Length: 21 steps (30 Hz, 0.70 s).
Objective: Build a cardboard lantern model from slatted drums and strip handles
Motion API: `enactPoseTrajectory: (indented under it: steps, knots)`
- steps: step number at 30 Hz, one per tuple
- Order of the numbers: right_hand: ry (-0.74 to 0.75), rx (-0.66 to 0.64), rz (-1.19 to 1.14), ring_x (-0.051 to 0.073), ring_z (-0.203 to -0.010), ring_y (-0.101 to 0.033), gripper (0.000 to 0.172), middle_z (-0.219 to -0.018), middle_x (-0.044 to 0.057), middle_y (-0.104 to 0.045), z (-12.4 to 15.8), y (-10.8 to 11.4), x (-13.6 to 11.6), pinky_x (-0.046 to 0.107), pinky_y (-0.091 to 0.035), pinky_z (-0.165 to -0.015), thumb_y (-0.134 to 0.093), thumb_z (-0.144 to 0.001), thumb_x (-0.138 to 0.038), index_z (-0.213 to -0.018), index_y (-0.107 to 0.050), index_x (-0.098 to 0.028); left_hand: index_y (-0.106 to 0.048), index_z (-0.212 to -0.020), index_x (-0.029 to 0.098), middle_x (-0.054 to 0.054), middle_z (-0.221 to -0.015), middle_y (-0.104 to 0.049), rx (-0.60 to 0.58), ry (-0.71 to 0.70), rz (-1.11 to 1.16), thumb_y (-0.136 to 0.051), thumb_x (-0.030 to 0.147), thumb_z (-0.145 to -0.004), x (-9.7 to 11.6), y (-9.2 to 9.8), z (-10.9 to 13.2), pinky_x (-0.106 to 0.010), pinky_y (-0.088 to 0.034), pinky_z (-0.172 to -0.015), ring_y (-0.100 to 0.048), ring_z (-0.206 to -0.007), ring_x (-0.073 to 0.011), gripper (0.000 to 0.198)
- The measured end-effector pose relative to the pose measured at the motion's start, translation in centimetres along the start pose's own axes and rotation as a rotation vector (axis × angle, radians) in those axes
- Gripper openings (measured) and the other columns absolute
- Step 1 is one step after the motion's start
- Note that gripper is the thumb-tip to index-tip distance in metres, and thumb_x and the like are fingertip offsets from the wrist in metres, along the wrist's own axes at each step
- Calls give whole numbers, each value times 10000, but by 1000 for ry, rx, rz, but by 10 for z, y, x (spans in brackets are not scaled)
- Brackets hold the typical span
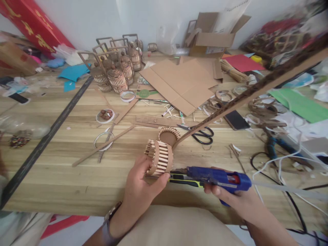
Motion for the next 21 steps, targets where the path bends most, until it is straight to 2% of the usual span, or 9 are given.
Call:
enactPoseTrajectory:
  steps: [4, 8, 10, 14, 17, 21]
  knots:
    - [-122, 188, -109, 200, -615, -624, 415, -675, 55, -693, 1, 21, 22, 278, -503, -524, -682, -784, -614, -681, -722, -213, -676, -825, 219, -32, -998, -695, 9, -19, -11, -663, 259, -800, 2, 1, 0, -302, -487, -825, -636, -951, -220, 49]
    - [-242, 441, -407, 198, -759, -662, 376, -790, 49, -729, -5, 40, 48, 269, -549, -667, -775, -698, -601, -737, -742, -229, -675, -819, 224, -29, -976, -691, 5, -34, -11, -656, 253, -800, 4, 0, -1, -309, -489, -829, -634, -947, -221, 39]
    - [-304, 515, -552, 150, -697, -635, 349, -794, 20, -716, -11, 45, 61, 227, -539, -621, -825, -659, -558, -767, -736, -238, -676, -820, 226, -28, -970, -690, -3, -34, -13, -649, 248, -803, 4, 0, -1, -314, -491, -833, -633, -950, -223, 38]
    - [-386, 476, -671, 92, -522, -533, 378, -686, -13, -650, -25, 46, 77, 193, -475, -462, -862, -616, -522, -785, -714, -218, -665, -785, 223, -37, -996, -690, 14, -57, -39, -648, 253, -807, 5, 2, -1, -316, -495, -825, -630, -970, -231, 41]
    - [-425, 454, -637, 117, -522, -565, 404, -607, -14, -615, -28, 49, 86, 210, -476, -453, -849, -637, -512, -843, -712, -192, -664, -791, 225, -35, -972, -687, 24, -78, -65, -646, 256, -814, 5, 3, -1, -313, -496, -823, -630, -964, -228, 43]
    - [-488, 436, -657, 128, -546, -607, 354, -634, 9, -667, -28, 51, 99, 231, -522, -504, -867, -633, -451, -775, -696, -176, -662, -807, 228, -34, -973, -684, 19, -102, -70, -641, 260, -822, 5, 2, -1, -312, -501, -826, -629, -964, -224, 42]
Point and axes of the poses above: each hand's wrist, its own z-axis away from the middle knuckle, its own y-axis out of the back of the hand, x = y × z, the point moved 9 cm from there along -z, towards the middle knuckle
